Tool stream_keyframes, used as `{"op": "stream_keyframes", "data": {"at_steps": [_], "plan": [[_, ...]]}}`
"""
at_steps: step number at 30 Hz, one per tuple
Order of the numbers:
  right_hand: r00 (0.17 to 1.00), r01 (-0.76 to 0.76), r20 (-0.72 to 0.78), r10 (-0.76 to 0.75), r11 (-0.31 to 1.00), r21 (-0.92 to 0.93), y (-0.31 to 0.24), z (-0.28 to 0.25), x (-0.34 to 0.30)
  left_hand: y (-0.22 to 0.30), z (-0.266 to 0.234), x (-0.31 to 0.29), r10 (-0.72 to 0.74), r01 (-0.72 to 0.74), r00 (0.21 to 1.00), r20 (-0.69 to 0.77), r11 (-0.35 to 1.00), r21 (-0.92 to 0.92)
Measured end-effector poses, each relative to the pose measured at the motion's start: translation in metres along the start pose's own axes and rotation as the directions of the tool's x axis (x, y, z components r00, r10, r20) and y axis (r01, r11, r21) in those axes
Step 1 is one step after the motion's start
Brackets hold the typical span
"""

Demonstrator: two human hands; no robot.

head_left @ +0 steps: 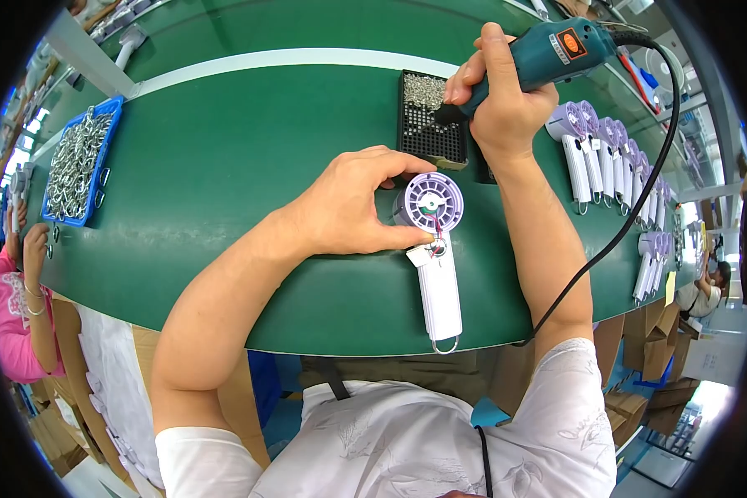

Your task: The person assembles handheld fans on an assembly line by driving screws into each fan handle and fan head using an electric screwdriver and placing the assembled fans in a row.

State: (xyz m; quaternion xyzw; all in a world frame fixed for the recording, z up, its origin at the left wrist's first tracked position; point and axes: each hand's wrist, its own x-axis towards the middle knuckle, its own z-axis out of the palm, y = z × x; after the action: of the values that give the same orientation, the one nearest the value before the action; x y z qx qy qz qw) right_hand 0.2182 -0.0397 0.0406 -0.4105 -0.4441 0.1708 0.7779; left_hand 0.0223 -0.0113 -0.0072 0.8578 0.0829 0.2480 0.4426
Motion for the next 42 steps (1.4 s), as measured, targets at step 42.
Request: {"op": "stream_keyframes", "data": {"at_steps": [42], "plan": [[0.904,-0.037,0.421,-0.07,0.97,0.239,-0.082,-0.029,-0.007,0.005,-0.008,0.001,-0.02,0.025,0.999,-0.044,0.994,0.11]]}}
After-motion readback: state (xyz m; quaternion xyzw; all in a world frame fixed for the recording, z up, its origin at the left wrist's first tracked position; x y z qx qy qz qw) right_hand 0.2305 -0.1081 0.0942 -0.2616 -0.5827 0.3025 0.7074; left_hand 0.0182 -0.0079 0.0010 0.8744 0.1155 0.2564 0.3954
